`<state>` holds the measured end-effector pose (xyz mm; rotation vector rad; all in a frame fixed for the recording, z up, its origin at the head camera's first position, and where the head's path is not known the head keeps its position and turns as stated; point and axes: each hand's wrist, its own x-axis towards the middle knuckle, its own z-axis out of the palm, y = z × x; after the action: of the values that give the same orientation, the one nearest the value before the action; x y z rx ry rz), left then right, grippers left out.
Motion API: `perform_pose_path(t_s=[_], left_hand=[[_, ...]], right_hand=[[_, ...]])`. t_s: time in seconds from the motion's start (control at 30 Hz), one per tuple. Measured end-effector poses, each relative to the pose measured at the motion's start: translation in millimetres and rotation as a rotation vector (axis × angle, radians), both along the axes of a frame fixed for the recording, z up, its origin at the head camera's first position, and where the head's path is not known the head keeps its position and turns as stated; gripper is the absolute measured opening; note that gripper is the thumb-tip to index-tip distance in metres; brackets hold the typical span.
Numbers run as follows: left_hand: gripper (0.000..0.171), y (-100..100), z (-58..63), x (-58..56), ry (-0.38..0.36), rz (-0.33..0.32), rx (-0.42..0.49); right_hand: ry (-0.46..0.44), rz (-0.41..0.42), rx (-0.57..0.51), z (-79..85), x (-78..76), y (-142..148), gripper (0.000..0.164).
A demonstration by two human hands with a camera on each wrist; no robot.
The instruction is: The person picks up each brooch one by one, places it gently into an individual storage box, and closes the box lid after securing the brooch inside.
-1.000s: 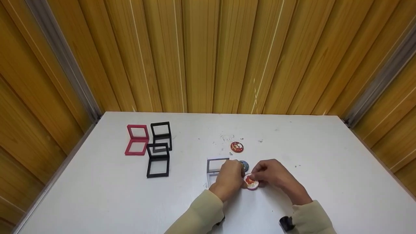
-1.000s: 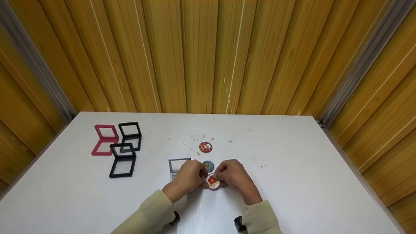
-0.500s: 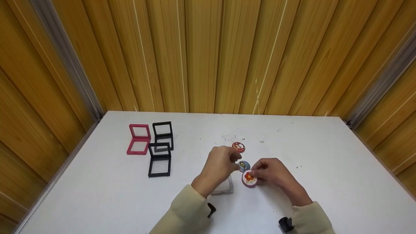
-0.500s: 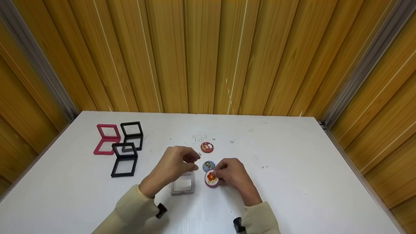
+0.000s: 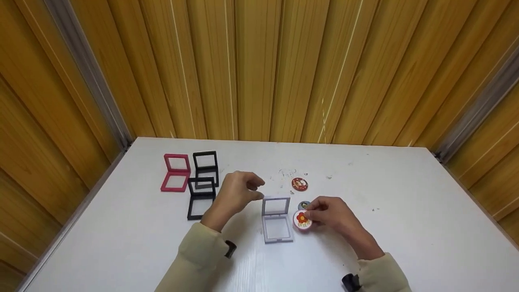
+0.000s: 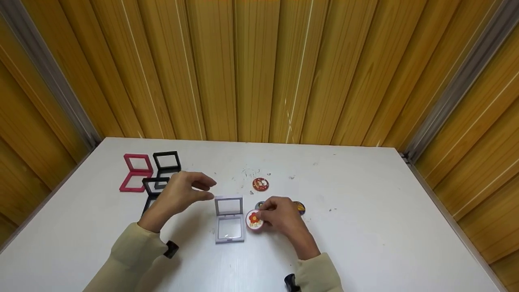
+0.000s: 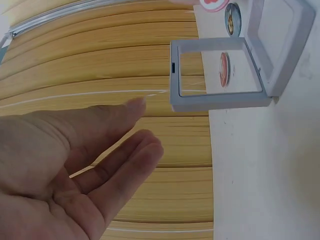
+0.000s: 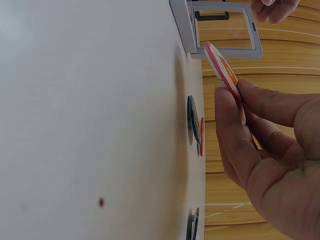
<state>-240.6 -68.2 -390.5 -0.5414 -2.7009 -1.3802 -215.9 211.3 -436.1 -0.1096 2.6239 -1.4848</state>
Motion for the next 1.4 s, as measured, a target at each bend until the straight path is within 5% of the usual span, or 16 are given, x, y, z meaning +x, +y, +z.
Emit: perform_pose_path(t_s=[0.47,1.4], left_hand=[[0.024,11,-18.6,-9.7,-0.113,-0.048,-0.007],[0.016,14,-25.3,-6.8,-0.061,-0.039,0.004]], right_hand=[[-0.017,0.003,-0.003,-0.9,-2.0,-25,0.009],[-0.039,0.013,-0.012,-9.7,0.0,-52,0.008]])
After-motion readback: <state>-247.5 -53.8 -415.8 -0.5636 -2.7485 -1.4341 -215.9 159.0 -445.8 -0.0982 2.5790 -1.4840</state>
